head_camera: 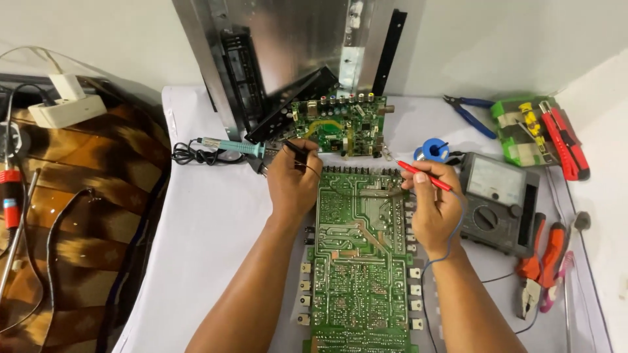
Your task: Testing various components and trace points on a large circuit board using a multimeter.
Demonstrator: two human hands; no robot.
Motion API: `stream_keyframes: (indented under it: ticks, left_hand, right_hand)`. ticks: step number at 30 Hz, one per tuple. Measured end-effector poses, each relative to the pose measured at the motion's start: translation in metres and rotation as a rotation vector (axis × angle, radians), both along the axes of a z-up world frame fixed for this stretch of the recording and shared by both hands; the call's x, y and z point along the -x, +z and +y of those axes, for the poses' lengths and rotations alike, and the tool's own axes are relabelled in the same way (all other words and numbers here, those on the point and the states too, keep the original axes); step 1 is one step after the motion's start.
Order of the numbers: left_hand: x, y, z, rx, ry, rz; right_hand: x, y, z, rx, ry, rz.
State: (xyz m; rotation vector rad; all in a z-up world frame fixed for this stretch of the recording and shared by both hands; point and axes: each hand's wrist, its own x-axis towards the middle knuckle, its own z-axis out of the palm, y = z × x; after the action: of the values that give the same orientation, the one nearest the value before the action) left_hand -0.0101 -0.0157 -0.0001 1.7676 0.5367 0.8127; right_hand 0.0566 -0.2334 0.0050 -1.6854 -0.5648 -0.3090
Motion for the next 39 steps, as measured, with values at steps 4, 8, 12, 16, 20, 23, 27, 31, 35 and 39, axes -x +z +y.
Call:
stream_keyframes:
  ticks: [4, 8, 12, 16, 20, 23, 27, 31, 35, 39]
  left_hand:
    - [0.000, -0.002, 0.000, -0.012, -0.003, 0.005]
    - [0.000, -0.004, 0.001, -0.008, 0.004, -0.013]
    - [-0.001, -0.004, 0.001, -0.023, -0.006, -0.051]
    - [-0.001, -0.005, 0.001, -0.024, -0.018, -0.059]
    - [-0.001, -0.002, 0.000, -0.004, 0.000, -0.050]
    - [-0.001, -0.002, -0.001, 0.023, 0.005, -0.073]
    - [-0.001, -0.002, -0.001, 0.016, -0.009, -0.105]
    - [-0.002, -0.004, -0.001, 0.016, 0.001, -0.118]
    - [-0.003, -0.006, -0.002, 0.013, -0.003, -0.117]
    - [-0.002, -0.004, -0.002, -0.066, -0.003, -0.035]
  right_hand:
    - [-0.001, -0.002, 0.000, -0.004, -0.009, -0.001]
    - [-0.004, -0.008, -0.003, -0.020, 0.004, 0.013]
    - [-0.007, -0.010, -0.005, -0.039, -0.003, 0.013]
    - [-0.008, -0.011, -0.007, -0.075, 0.000, 0.038]
    - [-0.007, -0.010, -0.008, -0.052, -0.051, 0.094]
    - [-0.005, -0.008, -0.009, -0.052, -0.066, 0.118]
    - [-0.005, -0.005, -0.010, 0.039, -0.119, 0.078]
    - [-0.001, -0.001, -0.011, 0.102, -0.124, 0.042]
    - [0.000, -0.001, -0.008, 0.156, -0.150, 0.032]
    - [-0.001, -0.002, -0.010, 0.141, -0.166, 0.018]
